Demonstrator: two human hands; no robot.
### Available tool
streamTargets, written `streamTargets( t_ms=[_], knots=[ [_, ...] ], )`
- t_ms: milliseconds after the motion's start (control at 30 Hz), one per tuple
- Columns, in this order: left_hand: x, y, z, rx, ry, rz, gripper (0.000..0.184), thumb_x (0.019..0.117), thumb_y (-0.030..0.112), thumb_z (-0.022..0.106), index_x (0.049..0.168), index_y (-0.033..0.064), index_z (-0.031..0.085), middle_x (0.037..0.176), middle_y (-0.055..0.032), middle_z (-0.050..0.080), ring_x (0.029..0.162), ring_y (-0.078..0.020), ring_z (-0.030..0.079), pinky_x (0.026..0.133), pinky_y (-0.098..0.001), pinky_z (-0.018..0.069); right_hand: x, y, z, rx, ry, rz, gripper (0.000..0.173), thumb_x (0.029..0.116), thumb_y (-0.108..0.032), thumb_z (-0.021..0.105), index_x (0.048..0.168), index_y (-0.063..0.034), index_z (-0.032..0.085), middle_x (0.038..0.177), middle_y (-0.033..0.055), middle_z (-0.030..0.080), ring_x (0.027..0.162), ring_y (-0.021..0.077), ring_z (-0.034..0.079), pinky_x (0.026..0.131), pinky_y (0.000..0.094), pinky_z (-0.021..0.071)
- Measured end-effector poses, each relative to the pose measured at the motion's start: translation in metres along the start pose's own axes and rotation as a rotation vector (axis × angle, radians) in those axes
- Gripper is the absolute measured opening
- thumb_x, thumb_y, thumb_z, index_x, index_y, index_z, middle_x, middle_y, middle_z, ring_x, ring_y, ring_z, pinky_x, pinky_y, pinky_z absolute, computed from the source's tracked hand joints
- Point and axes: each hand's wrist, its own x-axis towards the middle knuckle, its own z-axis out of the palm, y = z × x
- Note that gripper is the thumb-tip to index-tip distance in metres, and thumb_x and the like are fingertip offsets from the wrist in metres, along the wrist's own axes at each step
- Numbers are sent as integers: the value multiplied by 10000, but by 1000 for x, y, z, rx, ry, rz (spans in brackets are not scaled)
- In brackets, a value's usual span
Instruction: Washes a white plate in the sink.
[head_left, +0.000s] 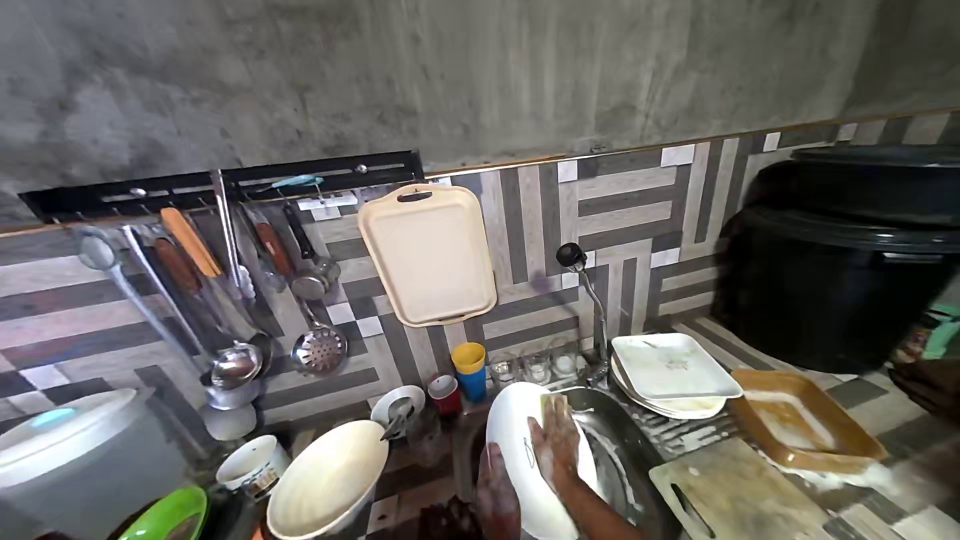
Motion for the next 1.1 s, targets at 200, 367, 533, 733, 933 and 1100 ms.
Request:
streamTargets(
  t_ms=[200,367,533,733,933,1100],
  knots=[
    [11,-41,0,-268,30,-17,437,1081,199,433,1343,-142,509,1227,-251,619,1119,-208,605,994,-336,485,-88,-23,-12,316,-188,-499,478,1039,-196,527,1495,-54,530,1581,157,466,1494,353,396,1224,601,289],
    [7,-16,-13,-52,88,-59,468,1100,237,435,1358,-134,553,1321,-331,610,1267,-422,591,1108,-544,430,-57,41,10,-32,-37,-81,596,1064,-399,457,1560,-70,433,1633,193,368,1527,396,314,1219,626,265],
    [-13,3,-1,-118,-53,-126,425,1095,181,441,1334,-152,555,1314,-303,615,1256,-303,597,1116,-388,429,5,-29,2,4,34,-32,684,1053,-448,459,1596,-48,345,1658,208,306,1534,407,289,1227,595,268],
    [3,-38,-9,-204,-107,-33,448,1063,128,416,1404,-158,461,1377,-300,554,1287,-287,544,1119,-383,420,-51,-29,-1,269,-127,-733,446,1053,-176,499,1491,-107,552,1563,96,506,1472,279,446,1211,544,356],
    [-5,-19,9,-144,-74,-94,450,1100,204,403,1351,-137,553,1329,-288,614,1270,-279,591,1127,-379,420,-2,-26,2,27,-14,-207,590,1081,-345,402,1604,-78,341,1680,159,279,1562,355,246,1246,571,230],
    [13,-50,0,-169,-108,-26,443,1080,154,397,1407,-135,475,1371,-281,569,1281,-280,557,1114,-377,430,-80,-35,-16,282,-205,-540,441,1053,-184,501,1473,-60,557,1514,153,548,1419,312,506,1188,524,387]
  ],
)
